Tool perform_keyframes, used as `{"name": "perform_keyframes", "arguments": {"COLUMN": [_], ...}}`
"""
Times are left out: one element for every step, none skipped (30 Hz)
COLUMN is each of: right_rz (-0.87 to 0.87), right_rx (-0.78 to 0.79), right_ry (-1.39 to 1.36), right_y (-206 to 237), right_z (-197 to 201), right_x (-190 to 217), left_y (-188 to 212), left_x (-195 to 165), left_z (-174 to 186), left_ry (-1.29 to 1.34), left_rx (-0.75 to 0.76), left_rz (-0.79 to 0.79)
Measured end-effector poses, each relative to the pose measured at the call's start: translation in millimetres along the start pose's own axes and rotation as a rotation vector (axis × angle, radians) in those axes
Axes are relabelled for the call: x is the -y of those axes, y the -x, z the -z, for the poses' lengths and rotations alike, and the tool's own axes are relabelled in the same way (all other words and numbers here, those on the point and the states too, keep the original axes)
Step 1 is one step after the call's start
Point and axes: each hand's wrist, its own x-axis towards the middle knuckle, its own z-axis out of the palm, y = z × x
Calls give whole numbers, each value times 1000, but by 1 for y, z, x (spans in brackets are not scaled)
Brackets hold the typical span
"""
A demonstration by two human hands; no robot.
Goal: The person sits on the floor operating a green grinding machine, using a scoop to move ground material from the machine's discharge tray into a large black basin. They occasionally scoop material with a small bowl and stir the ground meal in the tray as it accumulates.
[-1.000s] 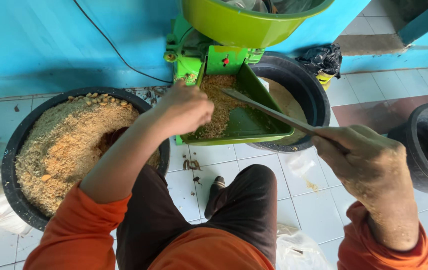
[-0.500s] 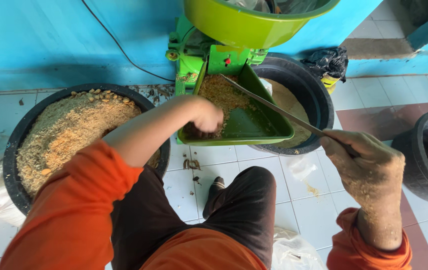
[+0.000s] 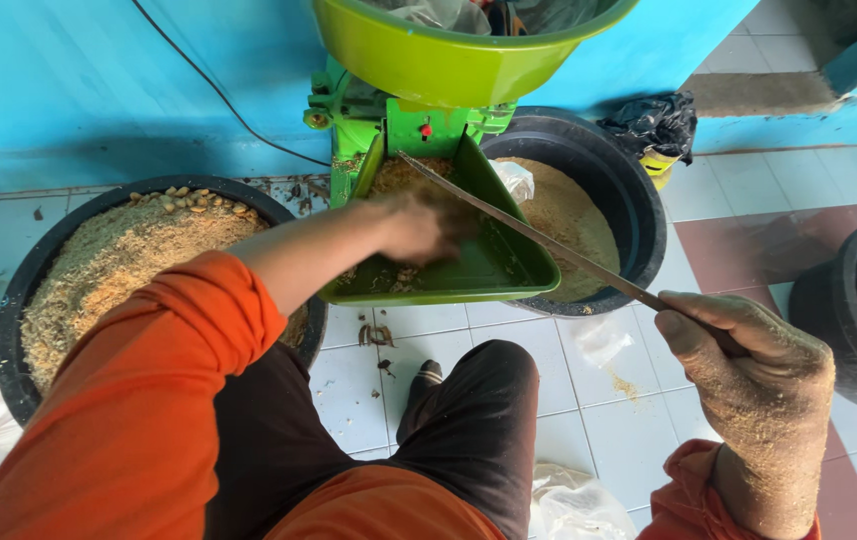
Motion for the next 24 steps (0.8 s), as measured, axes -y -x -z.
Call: {"name": "perform_keyframes", "arguments": {"right_rz": [1,2,-16,-36,-56,-71,-89,-106,-93,-81,-66,-69,-69,-68,-61,-55,-52,-51,-51,-51,-64,-74,-84,-80], "right_rx": [-4,-8,-7,-8,-11,-23,-35,-46,-45,-43,-42,-36,-31,-28,-34,-40,-47,-29,-11,5,6,7,6,8], "right_ry": [-2,-3,-23,-43,-64,-82,-99,-115,-111,-107,-105,-110,-117,-124,-111,-100,-89,-73,-56,-40,-56,-71,-87,-88], "right_y": [0,0,1,2,2,3,4,5,5,6,7,7,7,8,8,7,7,7,6,5,5,4,3,3], "right_z": [1,2,3,4,6,7,9,10,11,12,13,13,14,14,15,15,16,17,17,17,16,15,14,12], "right_x": [-1,-1,-1,0,0,0,-1,-1,-2,-4,-5,-7,-9,-11,-13,-15,-17,-18,-20,-21,-23,-24,-26,-27], "left_y": [-2,-4,-6,-8,-15,-23,-27,-28,-27,-23,-19,-12,-7,-1,9,22,32,42,52,61,69,73,73,71], "left_x": [5,4,1,-4,-16,-32,-39,-38,-34,-27,-17,-6,6,13,16,18,18,14,7,0,-6,-11,-13,-11], "left_z": [2,2,0,-1,-4,-6,-7,-7,-6,-5,-2,1,7,11,13,15,18,20,19,18,16,13,13,13], "left_ry": [-133,18,170,320,358,393,425,462,492,515,445,375,201,24,-51,-127,-204,-168,-131,-94,-57,-19,18,-7], "left_rx": [139,44,-53,-149,-351,-546,-734,-517,-298,-77,12,97,69,41,-76,-192,-306,-161,-16,127,266,402,537,526], "left_rz": [140,144,151,157,-60,-286,-521,-356,-191,-26,141,311,304,295,310,325,337,308,277,242,207,172,134,156]}}
